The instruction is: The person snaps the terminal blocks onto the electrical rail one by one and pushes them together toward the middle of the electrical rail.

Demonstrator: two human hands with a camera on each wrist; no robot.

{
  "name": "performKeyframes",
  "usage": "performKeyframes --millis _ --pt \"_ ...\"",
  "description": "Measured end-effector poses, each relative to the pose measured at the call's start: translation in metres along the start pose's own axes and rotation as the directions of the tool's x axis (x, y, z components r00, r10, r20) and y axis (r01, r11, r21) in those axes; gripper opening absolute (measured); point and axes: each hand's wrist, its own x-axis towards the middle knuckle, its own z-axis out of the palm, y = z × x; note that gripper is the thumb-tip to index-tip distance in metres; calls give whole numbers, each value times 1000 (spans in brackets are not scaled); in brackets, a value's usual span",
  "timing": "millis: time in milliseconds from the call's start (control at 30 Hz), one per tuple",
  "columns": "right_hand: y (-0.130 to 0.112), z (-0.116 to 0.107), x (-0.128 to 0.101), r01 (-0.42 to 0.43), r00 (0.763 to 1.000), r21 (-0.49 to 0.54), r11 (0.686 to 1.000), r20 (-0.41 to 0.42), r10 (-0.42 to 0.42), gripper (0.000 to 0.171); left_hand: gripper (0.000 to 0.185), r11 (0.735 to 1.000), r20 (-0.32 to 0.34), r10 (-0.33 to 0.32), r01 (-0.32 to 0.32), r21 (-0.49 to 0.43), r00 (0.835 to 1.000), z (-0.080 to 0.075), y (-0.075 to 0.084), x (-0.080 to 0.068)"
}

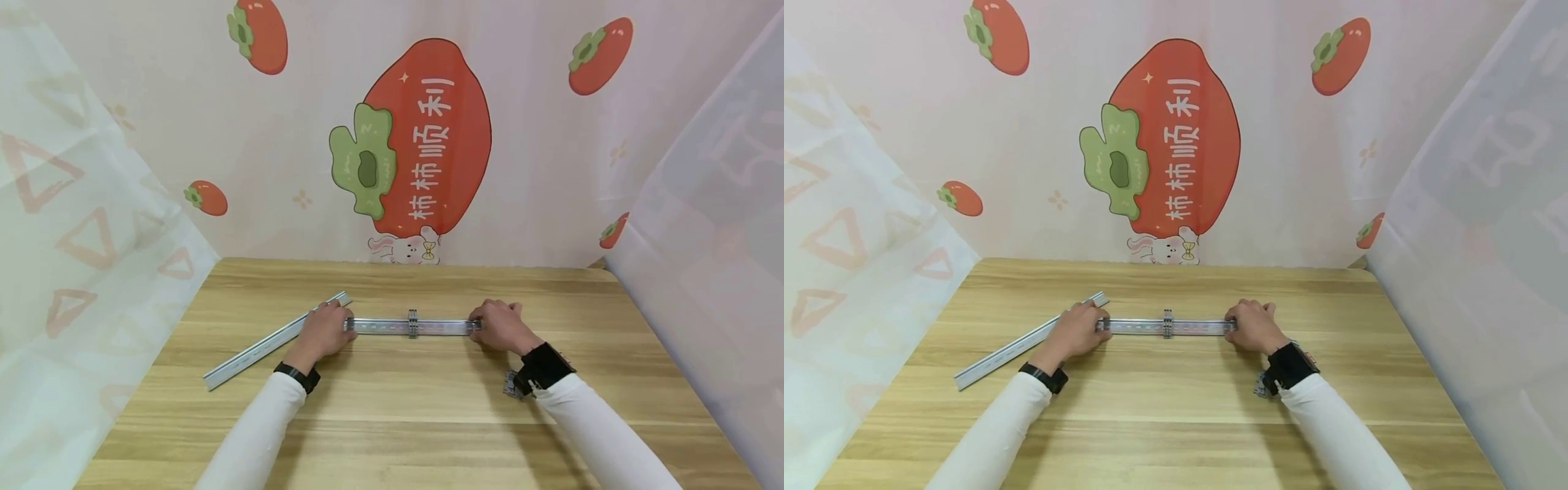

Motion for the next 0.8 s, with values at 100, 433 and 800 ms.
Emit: performKeyframes --millis 100,433,800 --pt "2 -1 -2 -22 1000 4 1000 -5 22 25 17 1000 9 -1 1 -14 1000 -4 -5 -2" --pt "5 -1 -7 -72 997 -2 997 -14 72 29 10 998 35 -27 29 -56 999 -4 -11 -1" --pt "7 -1 -4 -93 996 -8 996 -10 93 28 10 997 39 -39 41 -59 998 -5 -10 0"
